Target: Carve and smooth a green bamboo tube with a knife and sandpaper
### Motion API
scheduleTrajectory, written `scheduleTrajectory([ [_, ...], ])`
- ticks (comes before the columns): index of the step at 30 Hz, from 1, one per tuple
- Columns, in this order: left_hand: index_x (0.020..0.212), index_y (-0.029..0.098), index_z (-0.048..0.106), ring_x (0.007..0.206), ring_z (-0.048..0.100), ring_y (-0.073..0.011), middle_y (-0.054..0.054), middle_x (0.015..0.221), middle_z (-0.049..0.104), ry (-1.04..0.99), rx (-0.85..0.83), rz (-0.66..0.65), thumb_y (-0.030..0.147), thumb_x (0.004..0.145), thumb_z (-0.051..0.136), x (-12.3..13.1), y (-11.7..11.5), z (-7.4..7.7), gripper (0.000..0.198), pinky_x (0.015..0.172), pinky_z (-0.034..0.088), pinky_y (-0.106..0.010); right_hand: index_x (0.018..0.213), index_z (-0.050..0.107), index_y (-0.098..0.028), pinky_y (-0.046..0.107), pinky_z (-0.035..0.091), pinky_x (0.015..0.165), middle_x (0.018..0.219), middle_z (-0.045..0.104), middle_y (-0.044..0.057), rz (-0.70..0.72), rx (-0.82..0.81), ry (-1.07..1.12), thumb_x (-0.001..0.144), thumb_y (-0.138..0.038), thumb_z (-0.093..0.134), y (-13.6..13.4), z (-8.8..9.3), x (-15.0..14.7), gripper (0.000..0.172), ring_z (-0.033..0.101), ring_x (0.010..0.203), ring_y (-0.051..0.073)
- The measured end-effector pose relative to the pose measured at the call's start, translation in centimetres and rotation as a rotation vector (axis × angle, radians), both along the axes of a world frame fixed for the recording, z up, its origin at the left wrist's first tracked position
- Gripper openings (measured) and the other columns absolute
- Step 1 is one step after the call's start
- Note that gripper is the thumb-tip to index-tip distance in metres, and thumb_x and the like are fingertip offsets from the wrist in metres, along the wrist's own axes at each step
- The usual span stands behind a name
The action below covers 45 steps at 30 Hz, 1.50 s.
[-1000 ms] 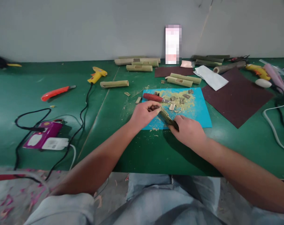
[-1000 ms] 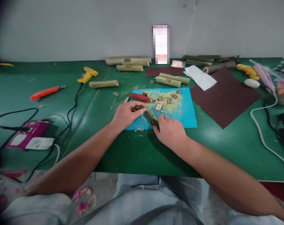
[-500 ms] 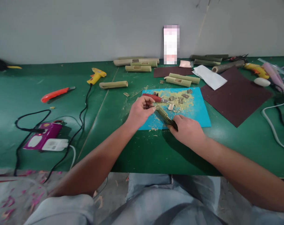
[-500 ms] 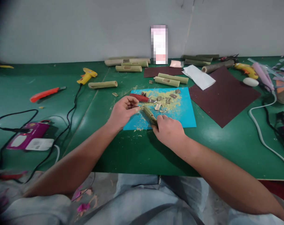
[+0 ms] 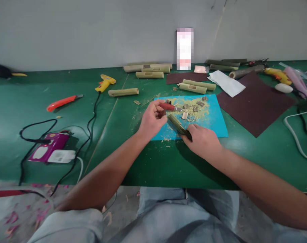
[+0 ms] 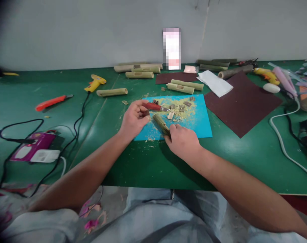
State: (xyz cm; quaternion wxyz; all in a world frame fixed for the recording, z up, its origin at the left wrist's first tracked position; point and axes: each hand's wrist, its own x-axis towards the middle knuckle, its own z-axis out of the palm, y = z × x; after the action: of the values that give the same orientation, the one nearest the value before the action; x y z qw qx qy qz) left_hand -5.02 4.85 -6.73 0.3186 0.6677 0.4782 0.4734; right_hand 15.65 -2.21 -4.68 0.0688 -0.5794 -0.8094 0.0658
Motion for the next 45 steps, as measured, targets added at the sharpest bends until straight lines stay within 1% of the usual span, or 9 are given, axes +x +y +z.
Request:
scheduleTrajectory([
  [3,0.124,0.018,0.054,0.064,0.053,-0.0084,0.002,0.08,0.06,0.115,0.05,-0.006,0.006,0.073,0.062,-0.1,0.2,-0.3,0.054,0.062,0.046,-0.021,0.094,0.06,-0.018,0.034,0.023,0.053,0.089,0.068,0.006,0.0,-0.011,0.004,0.096,-0.042,0.049,0.0,0.0,0.0,0.026,0.063,0.073,0.02],
  [6,0.123,0.019,0.057,0.065,0.052,-0.0087,0.001,0.084,0.064,0.263,0.158,0.027,0.006,0.078,0.06,-0.2,0.2,-0.2,0.047,0.069,0.048,-0.023,0.096,0.061,-0.018,0.033,0.025,0.054,0.091,0.068,0.006,0.0,-0.023,0.003,0.096,-0.043,0.049,0.0,0.0,0.0,0.027,0.063,0.073,0.021],
  [8,0.115,0.019,0.063,0.07,0.055,-0.0104,0.0,0.086,0.067,0.363,0.251,0.049,0.008,0.081,0.06,-0.3,0.2,-0.1,0.036,0.074,0.049,-0.026,0.096,0.061,-0.018,0.034,0.026,0.054,0.091,0.068,0.006,-0.002,-0.023,0.001,0.096,-0.043,0.049,0.0,0.0,0.0,0.027,0.062,0.073,0.02],
  [11,0.096,0.018,0.069,0.075,0.059,-0.0126,-0.002,0.086,0.069,0.459,0.334,0.044,0.011,0.082,0.062,-0.3,0.1,0.1,0.016,0.075,0.05,-0.027,0.096,0.06,-0.018,0.034,0.026,0.054,0.09,0.068,0.006,-0.002,-0.016,-0.001,0.097,-0.043,0.048,0.0,0.0,0.0,0.028,0.062,0.072,0.021],
  [14,0.089,0.017,0.07,0.073,0.061,-0.0131,-0.003,0.086,0.07,0.455,0.291,0.005,0.015,0.082,0.064,-0.4,0.0,0.0,0.009,0.073,0.051,-0.027,0.095,0.06,-0.018,0.034,0.026,0.054,0.09,0.068,0.006,0.004,-0.002,0.006,0.096,-0.042,0.049,0.0,-0.1,0.0,0.027,0.063,0.073,0.021],
  [20,0.091,0.018,0.072,0.074,0.062,-0.0139,-0.003,0.088,0.07,0.376,0.155,-0.065,0.021,0.08,0.067,-0.5,-0.1,0.1,0.012,0.071,0.052,-0.028,0.094,0.059,-0.018,0.034,0.025,0.053,0.09,0.068,0.005,0.009,-0.004,0.01,0.095,-0.042,0.05,0.0,-0.1,0.2,0.025,0.064,0.073,0.021],
  [31,0.097,0.019,0.073,0.079,0.06,-0.0144,-0.004,0.092,0.066,0.461,0.209,-0.128,0.022,0.082,0.068,-0.8,-0.4,0.6,0.016,0.076,0.051,-0.028,0.094,0.059,-0.018,0.034,0.023,0.053,0.091,0.069,0.005,0.001,-0.029,0.009,0.095,-0.041,0.05,0.0,0.1,0.1,0.025,0.063,0.074,0.02],
  [36,0.102,0.019,0.072,0.074,0.059,-0.0134,-0.004,0.093,0.063,0.475,0.176,-0.173,0.025,0.084,0.066,-1.0,-0.4,0.6,0.019,0.074,0.051,-0.028,0.094,0.059,-0.018,0.033,0.023,0.053,0.091,0.069,0.006,-0.005,-0.041,0.007,0.096,-0.043,0.05,0.1,0.2,0.1,0.026,0.063,0.074,0.02],
  [45,0.106,0.02,0.072,0.076,0.063,-0.0157,-0.005,0.095,0.072,0.537,0.157,-0.141,0.028,0.09,0.058,-1.2,-0.2,0.4,0.023,0.075,0.05,-0.03,0.096,0.059,-0.018,0.032,0.026,0.054,0.092,0.069,0.006,-0.005,-0.048,0.013,0.096,-0.043,0.049,0.0,0.3,0.1,0.027,0.062,0.074,0.02],
])
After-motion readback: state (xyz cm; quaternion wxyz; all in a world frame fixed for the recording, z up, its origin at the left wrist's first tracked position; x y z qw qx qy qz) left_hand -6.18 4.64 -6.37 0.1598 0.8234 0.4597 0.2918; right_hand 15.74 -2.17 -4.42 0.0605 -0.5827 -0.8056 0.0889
